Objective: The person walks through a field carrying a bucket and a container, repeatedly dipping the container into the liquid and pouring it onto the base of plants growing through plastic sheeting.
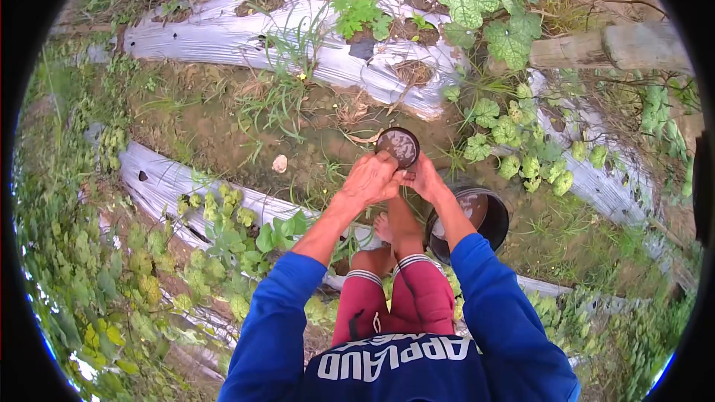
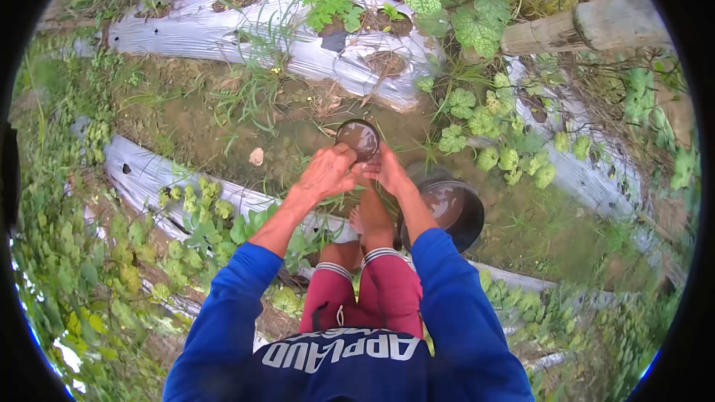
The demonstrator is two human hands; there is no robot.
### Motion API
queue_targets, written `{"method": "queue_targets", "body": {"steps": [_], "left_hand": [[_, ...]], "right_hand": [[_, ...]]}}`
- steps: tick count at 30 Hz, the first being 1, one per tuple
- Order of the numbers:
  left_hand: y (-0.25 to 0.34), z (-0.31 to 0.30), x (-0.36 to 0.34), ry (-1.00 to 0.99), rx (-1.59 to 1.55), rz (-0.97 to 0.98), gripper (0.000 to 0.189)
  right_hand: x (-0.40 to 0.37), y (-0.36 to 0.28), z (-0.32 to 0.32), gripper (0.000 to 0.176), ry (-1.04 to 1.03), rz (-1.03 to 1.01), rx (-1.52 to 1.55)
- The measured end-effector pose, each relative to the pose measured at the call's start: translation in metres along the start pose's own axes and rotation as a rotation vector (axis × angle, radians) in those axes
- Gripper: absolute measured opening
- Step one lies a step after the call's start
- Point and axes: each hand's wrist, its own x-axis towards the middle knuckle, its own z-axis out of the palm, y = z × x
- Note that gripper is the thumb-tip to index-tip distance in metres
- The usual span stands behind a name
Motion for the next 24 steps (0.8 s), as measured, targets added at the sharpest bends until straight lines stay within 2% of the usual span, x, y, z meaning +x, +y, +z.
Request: {"method": "queue_targets", "body": {"steps": [3, 6, 8, 9, 13, 16, 20, 24], "left_hand": [[-0.024, -0.004, 0.065, -0.017, 0.021, 0.017, 0.016], [-0.054, 0.001, 0.123, -0.054, 0.015, 0.011, 0.020], [-0.063, -0.004, 0.159, -0.136, -0.007, -0.075, 0.026], [-0.063, -0.014, 0.180, -0.267, 0.007, -0.172, 0.033], [-0.085, -0.011, 0.242, -0.355, 0.023, -0.236, 0.040], [-0.099, -0.008, 0.269, -0.365, 0.090, -0.167, 0.043], [-0.110, -0.007, 0.294, -0.522, 0.136, -0.202, 0.048], [-0.115, -0.014, 0.296, -0.502, 0.154, -0.170, 0.049]], "right_hand": [[0.044, -0.036, -0.006, 0.057, 0.045, -0.056, 0.004], [0.071, -0.085, 0.001, 0.057, 0.058, -0.029, -0.003], [0.091, -0.101, -0.005, 0.059, 0.104, -0.067, -0.040], [0.105, -0.112, -0.008, 0.060, 0.116, -0.043, -0.052], [0.136, -0.147, -0.009, 0.066, 0.177, 0.057, -0.065], [0.143, -0.162, 0.000, 0.069, 0.215, 0.101, -0.068], [0.154, -0.168, 0.004, 0.070, 0.230, 0.149, -0.018], [0.156, -0.167, 0.008, 0.068, 0.211, 0.161, 0.021]]}}
